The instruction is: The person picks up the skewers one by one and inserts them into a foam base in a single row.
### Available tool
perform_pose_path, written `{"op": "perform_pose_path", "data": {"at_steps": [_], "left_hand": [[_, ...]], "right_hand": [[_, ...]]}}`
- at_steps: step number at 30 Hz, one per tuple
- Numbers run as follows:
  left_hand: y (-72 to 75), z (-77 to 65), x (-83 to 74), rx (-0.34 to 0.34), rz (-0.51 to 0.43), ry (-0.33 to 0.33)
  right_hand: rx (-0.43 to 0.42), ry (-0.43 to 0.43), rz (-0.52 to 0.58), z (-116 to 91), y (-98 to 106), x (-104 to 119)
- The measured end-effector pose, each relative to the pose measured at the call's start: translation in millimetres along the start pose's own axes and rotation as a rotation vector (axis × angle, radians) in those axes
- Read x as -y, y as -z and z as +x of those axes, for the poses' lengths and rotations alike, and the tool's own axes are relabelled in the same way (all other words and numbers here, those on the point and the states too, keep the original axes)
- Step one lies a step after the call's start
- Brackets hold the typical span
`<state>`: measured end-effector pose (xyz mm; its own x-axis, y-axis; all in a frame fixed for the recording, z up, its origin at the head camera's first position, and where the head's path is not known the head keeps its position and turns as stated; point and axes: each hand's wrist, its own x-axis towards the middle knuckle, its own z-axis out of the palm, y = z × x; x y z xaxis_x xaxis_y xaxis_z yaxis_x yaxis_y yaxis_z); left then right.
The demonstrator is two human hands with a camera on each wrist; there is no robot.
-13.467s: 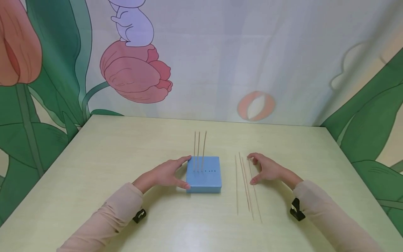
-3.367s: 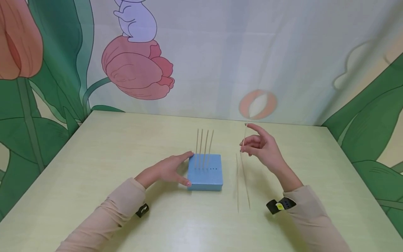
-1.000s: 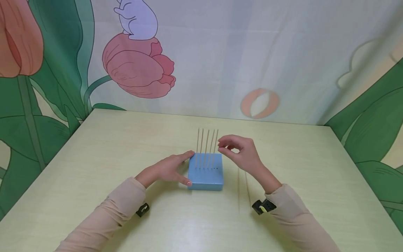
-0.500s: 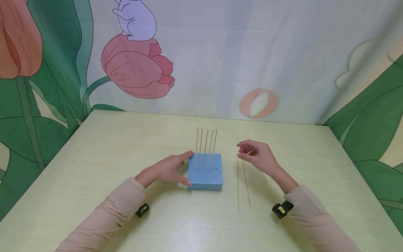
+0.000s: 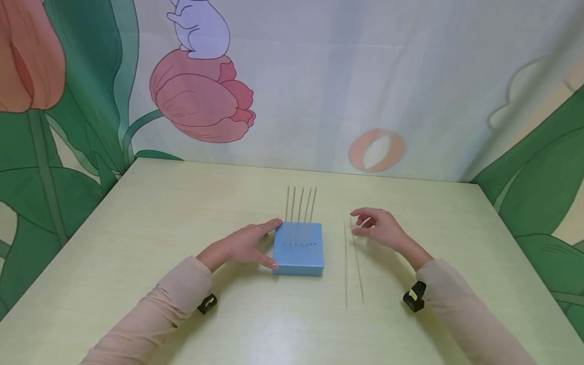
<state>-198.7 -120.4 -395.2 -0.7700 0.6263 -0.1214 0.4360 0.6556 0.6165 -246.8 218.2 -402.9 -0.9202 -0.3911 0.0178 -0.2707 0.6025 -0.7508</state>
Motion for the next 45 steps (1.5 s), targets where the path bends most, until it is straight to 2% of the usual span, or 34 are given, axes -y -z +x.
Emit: {"op": "perform_pose_path", "data": {"at_steps": [6, 16, 21, 31, 35, 37, 45], "left_hand": [[0.1, 0.4, -1.0, 0.006, 0.002, 0.002], [1.3, -0.4, -2.8, 0.009, 0.002, 0.013], [1.1, 0.3, -1.8, 0.002, 0.012, 0.014], [-0.1, 0.6, -0.3, 0.008, 0.003, 0.012], [-0.4, 0.4, 0.6, 0.01, 0.0, 0.009], [-0.3, 0.4, 0.6, 0.01, 0.0, 0.008], [0.1, 0.8, -0.8, 0.008, 0.014, 0.012]], "right_hand": [[0.108, -0.021, -0.05, 7, 0, -16], [0.192, -0.001, -0.195, 14, -2, -26], [0.205, 0.013, -0.234, 15, -2, -24], [0.222, 0.01, -0.231, 18, -1, -23], [0.245, 0.003, -0.186, 17, 1, -21], [0.25, 0.008, -0.127, 16, 3, -20], [0.279, -0.075, 0.345, 12, 8, -22]]}}
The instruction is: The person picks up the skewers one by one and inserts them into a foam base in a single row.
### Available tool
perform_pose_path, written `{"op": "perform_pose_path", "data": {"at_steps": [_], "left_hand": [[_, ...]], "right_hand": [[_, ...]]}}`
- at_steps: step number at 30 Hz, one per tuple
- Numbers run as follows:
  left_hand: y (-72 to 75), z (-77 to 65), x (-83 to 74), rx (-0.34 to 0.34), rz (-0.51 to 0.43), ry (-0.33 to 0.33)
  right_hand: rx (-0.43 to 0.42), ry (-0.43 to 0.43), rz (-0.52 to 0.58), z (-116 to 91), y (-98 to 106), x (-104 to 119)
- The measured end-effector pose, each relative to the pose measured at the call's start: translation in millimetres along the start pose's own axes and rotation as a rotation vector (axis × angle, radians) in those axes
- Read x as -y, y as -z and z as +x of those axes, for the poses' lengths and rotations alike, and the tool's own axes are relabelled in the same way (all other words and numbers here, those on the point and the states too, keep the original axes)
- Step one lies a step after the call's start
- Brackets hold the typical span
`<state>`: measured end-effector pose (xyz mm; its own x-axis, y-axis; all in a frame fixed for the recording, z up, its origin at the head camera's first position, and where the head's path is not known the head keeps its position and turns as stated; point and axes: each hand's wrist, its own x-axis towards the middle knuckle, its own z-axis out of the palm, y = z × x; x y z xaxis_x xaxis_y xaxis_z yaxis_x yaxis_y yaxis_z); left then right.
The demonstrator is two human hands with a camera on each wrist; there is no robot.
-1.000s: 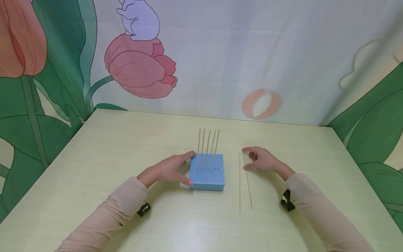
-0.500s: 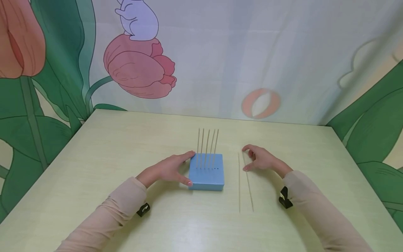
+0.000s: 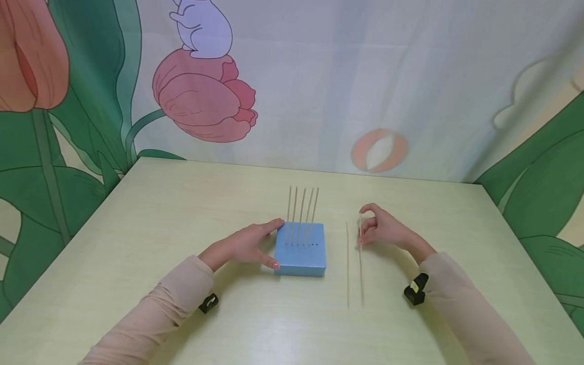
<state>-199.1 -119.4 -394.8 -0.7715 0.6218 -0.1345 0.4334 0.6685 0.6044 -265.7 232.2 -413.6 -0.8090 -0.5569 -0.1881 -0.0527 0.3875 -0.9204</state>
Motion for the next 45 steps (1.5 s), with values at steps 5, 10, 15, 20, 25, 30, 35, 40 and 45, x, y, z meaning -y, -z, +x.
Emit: {"op": "perform_pose_path", "data": {"at_steps": [5, 10, 15, 20, 25, 30, 35, 40, 45], "left_hand": [[-0.4, 1.2, 0.0, 0.0, 0.003, -0.001], [-1.1, 1.3, 1.1, 0.001, 0.002, 0.002], [-1.5, 1.5, 1.6, -0.004, 0.002, -0.002], [-2.0, 1.3, 3.4, -0.003, -0.009, -0.003], [-2.2, 1.4, 4.0, -0.003, -0.012, -0.009], [-1.9, 1.7, 3.5, -0.004, -0.007, -0.008], [-2.1, 2.1, 3.5, -0.006, -0.006, -0.012], [-2.4, 2.3, 3.5, -0.005, -0.008, -0.006], [-2.4, 2.2, 3.8, -0.004, -0.008, 0.004]], "right_hand": [[-0.057, 0.068, 0.089, -9, 0, 11], [-0.124, 0.146, 0.093, -18, -2, 27], [-0.163, 0.213, 0.097, -26, -5, 40], [-0.225, 0.301, 0.071, -30, -10, 57], [-0.329, 0.405, -0.016, -36, -21, 78], [-0.417, 0.479, -0.074, -38, -33, 97], [-0.478, 0.549, -0.141, -37, -43, 109], [-0.504, 0.602, -0.191, -36, -49, 118], [-0.497, 0.684, -0.181, -31, -53, 123]]}}
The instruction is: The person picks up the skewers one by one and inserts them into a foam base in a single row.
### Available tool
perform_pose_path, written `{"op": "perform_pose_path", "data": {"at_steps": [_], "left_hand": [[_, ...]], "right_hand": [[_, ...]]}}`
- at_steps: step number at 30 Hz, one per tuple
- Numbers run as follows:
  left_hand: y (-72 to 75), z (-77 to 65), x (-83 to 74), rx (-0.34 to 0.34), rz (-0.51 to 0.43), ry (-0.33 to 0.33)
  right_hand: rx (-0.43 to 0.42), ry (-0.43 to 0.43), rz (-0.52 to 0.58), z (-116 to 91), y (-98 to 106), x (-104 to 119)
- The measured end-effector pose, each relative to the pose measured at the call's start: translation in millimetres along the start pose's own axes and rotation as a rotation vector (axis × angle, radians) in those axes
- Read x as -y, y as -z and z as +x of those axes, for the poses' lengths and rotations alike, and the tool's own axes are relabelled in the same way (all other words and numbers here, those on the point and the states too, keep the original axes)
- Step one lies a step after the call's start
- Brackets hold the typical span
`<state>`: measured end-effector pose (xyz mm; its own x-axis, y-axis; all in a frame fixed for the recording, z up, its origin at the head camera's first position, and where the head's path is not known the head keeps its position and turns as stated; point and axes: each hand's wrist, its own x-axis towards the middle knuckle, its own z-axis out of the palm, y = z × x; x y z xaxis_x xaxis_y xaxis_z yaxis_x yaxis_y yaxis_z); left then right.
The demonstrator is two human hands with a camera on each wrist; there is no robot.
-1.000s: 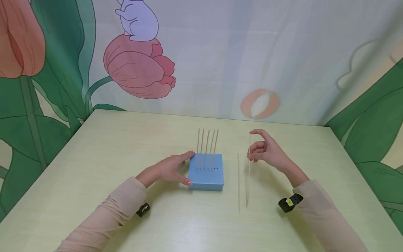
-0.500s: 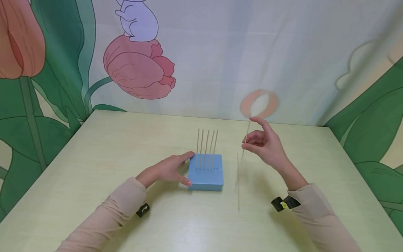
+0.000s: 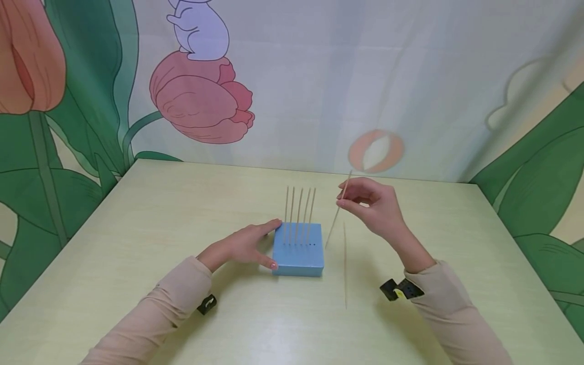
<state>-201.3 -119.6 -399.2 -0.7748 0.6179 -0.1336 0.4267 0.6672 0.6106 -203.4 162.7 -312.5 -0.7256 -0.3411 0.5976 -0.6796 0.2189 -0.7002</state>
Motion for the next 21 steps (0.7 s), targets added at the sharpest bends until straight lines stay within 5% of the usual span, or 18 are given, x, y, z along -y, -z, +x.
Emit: {"op": "perform_pose_path", "data": {"at_steps": [21], "left_hand": [[0.5, -0.6, 0.9, -0.001, -0.011, -0.007]], "right_hand": [[0.03, 0.099, 0.023, 12, -24, -3]]}}
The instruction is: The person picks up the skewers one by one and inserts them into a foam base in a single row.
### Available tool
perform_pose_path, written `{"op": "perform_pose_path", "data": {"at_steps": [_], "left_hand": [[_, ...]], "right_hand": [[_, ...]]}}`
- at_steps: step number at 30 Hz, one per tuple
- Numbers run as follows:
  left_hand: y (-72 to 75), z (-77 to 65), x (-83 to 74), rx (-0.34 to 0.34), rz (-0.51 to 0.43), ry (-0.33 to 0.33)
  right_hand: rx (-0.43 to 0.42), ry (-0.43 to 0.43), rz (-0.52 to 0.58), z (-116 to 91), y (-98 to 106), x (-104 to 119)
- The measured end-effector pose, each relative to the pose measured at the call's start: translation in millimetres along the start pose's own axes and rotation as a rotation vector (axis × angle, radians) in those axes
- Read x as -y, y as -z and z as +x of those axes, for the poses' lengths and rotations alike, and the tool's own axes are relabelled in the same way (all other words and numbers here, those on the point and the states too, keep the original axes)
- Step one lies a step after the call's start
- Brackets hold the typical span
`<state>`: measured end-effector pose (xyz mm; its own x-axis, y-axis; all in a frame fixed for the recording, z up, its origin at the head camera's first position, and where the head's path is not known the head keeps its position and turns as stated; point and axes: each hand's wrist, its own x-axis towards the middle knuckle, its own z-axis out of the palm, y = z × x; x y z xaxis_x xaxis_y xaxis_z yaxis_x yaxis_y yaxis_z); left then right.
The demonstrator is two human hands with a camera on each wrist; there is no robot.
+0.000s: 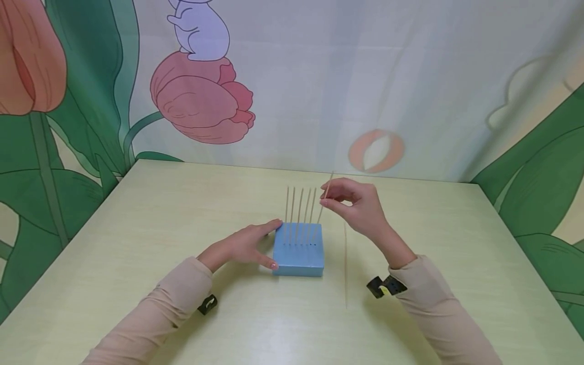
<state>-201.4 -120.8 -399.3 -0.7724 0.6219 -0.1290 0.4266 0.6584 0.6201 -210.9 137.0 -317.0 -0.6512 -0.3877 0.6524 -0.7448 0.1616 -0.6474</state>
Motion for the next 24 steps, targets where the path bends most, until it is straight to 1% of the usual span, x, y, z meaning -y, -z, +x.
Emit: {"op": "perform_pose_path", "data": {"at_steps": [1, 5, 8, 11, 18, 24], "left_hand": [[0.0, -0.1, -0.3, 0.0, 0.001, 0.0], [0.3, -0.3, -1.6, 0.001, 0.002, 0.0], [0.6, -0.4, -2.0, 0.0, 0.006, 0.0], [0.7, -0.3, -2.1, -0.001, 0.009, -0.002], [0.9, -0.2, -2.8, 0.001, 0.003, -0.004], [1.0, -0.1, -1.9, -0.003, 0.004, -0.002]], "right_hand": [[0.003, -0.002, -0.001, 0, -1, 3], [0.023, -0.013, -0.02, 0, -4, 1], [0.043, -0.012, -0.038, -2, -7, -7], [0.06, -0.013, -0.048, -4, -9, -9], [0.074, -0.006, -0.068, -6, -11, -9], [0.098, -0.022, -0.085, -9, -14, -10]]}}
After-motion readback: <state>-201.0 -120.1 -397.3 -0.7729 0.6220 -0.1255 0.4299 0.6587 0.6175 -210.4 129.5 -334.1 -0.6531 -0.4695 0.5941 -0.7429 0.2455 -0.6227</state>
